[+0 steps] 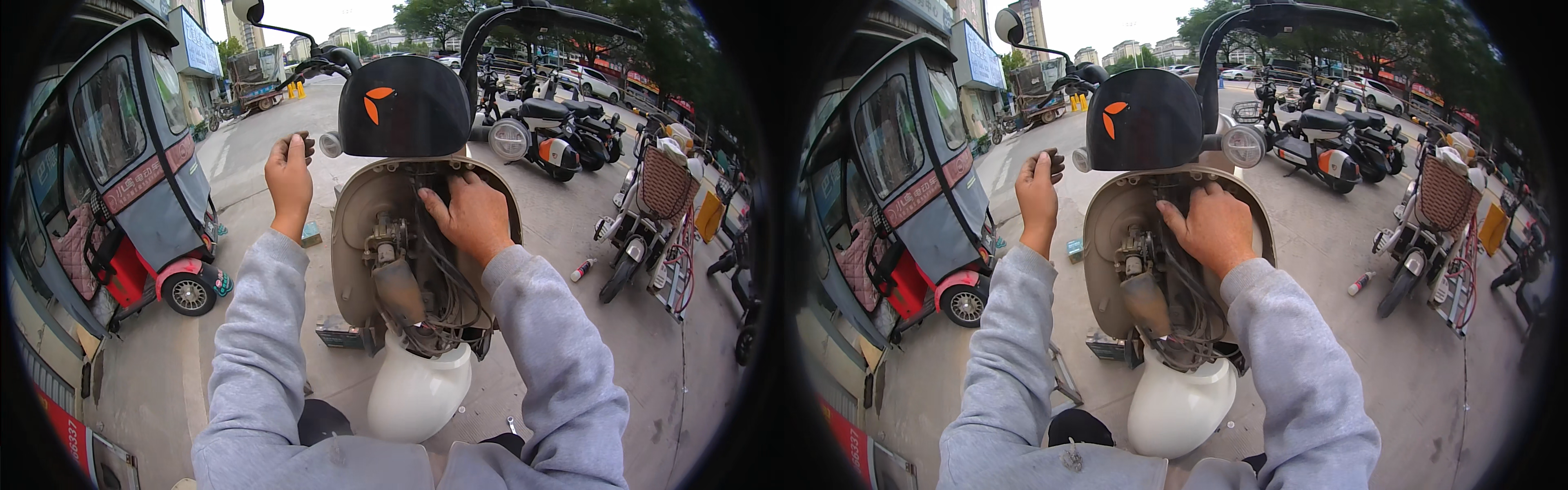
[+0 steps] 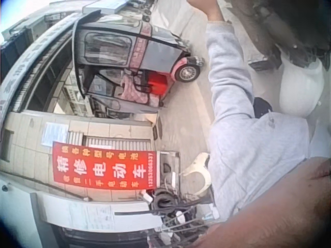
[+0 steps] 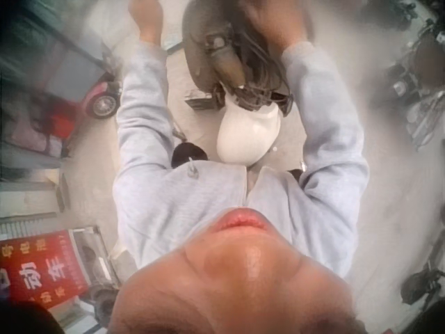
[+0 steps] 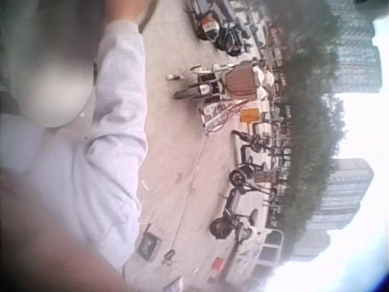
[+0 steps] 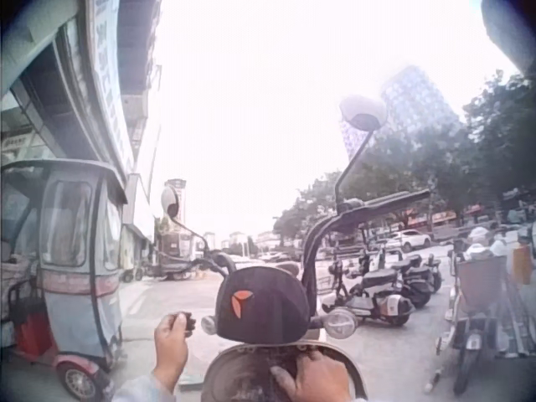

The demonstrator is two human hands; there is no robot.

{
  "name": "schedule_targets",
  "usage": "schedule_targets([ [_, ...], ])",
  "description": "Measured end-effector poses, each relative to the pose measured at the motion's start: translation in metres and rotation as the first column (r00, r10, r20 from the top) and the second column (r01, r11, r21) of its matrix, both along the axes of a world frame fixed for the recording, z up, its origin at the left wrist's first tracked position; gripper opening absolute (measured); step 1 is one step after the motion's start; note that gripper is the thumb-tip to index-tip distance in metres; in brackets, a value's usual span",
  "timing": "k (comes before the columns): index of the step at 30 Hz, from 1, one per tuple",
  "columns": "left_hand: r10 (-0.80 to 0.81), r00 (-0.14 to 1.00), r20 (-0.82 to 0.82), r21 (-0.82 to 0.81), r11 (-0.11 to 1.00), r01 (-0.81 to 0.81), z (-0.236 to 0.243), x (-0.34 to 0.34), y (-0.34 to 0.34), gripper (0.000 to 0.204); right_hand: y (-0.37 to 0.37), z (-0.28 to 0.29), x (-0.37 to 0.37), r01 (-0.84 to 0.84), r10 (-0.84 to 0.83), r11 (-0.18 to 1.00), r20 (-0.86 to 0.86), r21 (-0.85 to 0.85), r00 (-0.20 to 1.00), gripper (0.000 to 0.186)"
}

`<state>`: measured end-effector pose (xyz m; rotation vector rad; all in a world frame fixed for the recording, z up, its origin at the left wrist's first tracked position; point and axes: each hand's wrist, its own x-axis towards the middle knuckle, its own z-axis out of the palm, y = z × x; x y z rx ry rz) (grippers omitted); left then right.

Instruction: The person reassembles the front of a scooter by installing the handlebar assembly, routing wires, and fitting the front fairing. They use a wrench to tighten bolts and connect electrical components before snapping the body panel into place.

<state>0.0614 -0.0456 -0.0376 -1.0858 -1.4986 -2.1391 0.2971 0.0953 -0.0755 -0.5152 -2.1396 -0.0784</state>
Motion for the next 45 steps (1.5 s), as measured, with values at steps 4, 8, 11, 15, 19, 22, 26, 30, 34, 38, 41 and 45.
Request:
schedule_targets([
  [4,-0.144,0.989,0.046,-0.147,0.978,0.149,0.029,-0.054,0.03,0.048,-0.003,0.001,0.001,0.019,-0.02,1.0,0.045,0.01,0.999,0.036],
  [8,-0.459,0.886,-0.064,-0.22,0.873,0.436,0.041,-0.055,0.058,0.064,-0.002,0.001,0.0,0.037,-0.04,0.999,0.072,0.035,0.997,0.037],
  [11,-0.437,0.898,0.046,-0.065,0.896,0.439,0.053,-0.054,0.075,0.083,-0.006,0.001,0.0,0.076,-0.088,0.992,0.114,0.105,0.99,0.045],
  [15,-0.459,0.771,0.44,0.294,0.886,0.359,0.093,-0.087,0.08,0.08,-0.012,0.002,-0.002,0.059,-0.067,0.993,0.075,0.105,0.995,0.053],
  [19,-0.765,0.566,0.309,0.422,0.643,0.639,0.109,-0.109,0.088,0.046,-0.012,0.003,-0.001,0.047,-0.057,0.991,0.077,0.127,0.995,0.052],
  [22,-0.776,0.565,0.279,0.429,0.627,0.65,0.111,-0.115,0.1,0.04,-0.01,0.003,0.0,0.075,-0.085,0.993,0.112,0.091,0.99,0.051],
  [26,-0.862,0.473,0.182,0.444,0.501,0.743,0.113,-0.122,0.113,0.043,-0.009,0.0,0.0,0.043,-0.054,0.993,0.098,0.109,0.994,0.051],
  [30,-0.938,0.347,-0.001,0.572,0.285,0.769,0.114,-0.12,0.114,0.04,-0.008,-0.001,-0.002,0.018,-0.025,0.994,0.074,0.106,0.997,0.047],
  [34,-0.911,0.409,-0.047,0.468,0.341,0.815,0.114,-0.106,0.103,0.033,-0.001,-0.003,-0.003,-0.006,0.005,1.0,0.034,0.025,0.999,0.04],
  [38,-0.907,0.419,-0.039,0.608,0.312,0.731,0.112,-0.099,0.097,0.031,0.008,-0.007,-0.005,0.002,-0.002,0.998,0.001,0.059,1.0,0.032],
  [41,-0.882,0.47,-0.023,0.515,0.393,0.762,0.11,-0.108,0.094,0.033,0.009,-0.009,-0.006,0.037,-0.038,0.997,0.015,0.07,0.999,0.03],
  [45,-0.781,0.556,0.283,0.604,0.596,0.53,0.126,-0.111,0.107,0.047,0.002,-0.007,-0.007,0.065,-0.066,0.996,0.006,0.061,0.998,0.028],
])
